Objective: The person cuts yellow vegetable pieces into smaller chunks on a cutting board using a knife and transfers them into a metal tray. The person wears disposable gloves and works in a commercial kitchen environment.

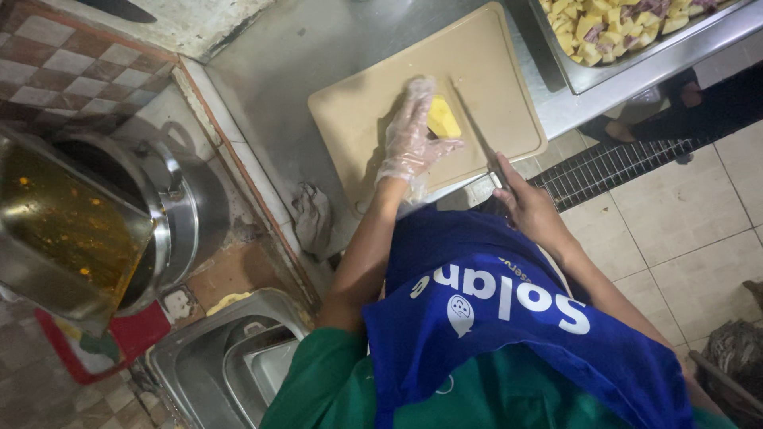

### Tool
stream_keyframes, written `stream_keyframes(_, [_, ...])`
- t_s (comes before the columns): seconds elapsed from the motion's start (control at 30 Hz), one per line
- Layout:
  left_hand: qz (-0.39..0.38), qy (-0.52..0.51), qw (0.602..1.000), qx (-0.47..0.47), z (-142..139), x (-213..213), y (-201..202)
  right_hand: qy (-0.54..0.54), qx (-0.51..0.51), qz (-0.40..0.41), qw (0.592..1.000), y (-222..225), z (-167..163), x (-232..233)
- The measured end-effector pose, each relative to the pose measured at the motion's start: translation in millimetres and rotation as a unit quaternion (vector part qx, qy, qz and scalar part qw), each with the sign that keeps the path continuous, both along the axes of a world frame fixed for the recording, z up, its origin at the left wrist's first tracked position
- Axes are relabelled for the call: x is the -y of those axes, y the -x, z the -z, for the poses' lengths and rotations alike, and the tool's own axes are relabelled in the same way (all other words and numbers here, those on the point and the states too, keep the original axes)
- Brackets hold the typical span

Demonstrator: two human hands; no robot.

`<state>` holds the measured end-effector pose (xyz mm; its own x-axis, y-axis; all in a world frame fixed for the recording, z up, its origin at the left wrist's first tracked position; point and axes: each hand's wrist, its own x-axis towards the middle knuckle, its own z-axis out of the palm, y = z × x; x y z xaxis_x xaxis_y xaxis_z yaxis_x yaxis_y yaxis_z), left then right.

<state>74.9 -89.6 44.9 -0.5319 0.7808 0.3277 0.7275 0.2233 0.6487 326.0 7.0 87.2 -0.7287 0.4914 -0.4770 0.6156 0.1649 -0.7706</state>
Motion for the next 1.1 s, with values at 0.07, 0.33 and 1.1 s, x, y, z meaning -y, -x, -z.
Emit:
stream_keyframes(0.07, [-0.062, -0.016, 0.998, -0.002, -2.6, 5.6, 0.9, -0.103, -0.161, -0.026, 0.981, 0.9, -8.5, 1.0])
stream_keyframes(0.33, [-0.137, -0.060, 0.988, 0.028, 8.4, -5.4, 47.9, -0.156, -0.083, -0.081, 0.981, 23.0, -30.5, 7.5])
stream_keyframes(1.1, [0.221, 0.090, 0.970, -0.033, 73.3, -121.0, 73.1, -0.229, -0.021, -0.133, 0.964, 42.8, -48.4, 10.6])
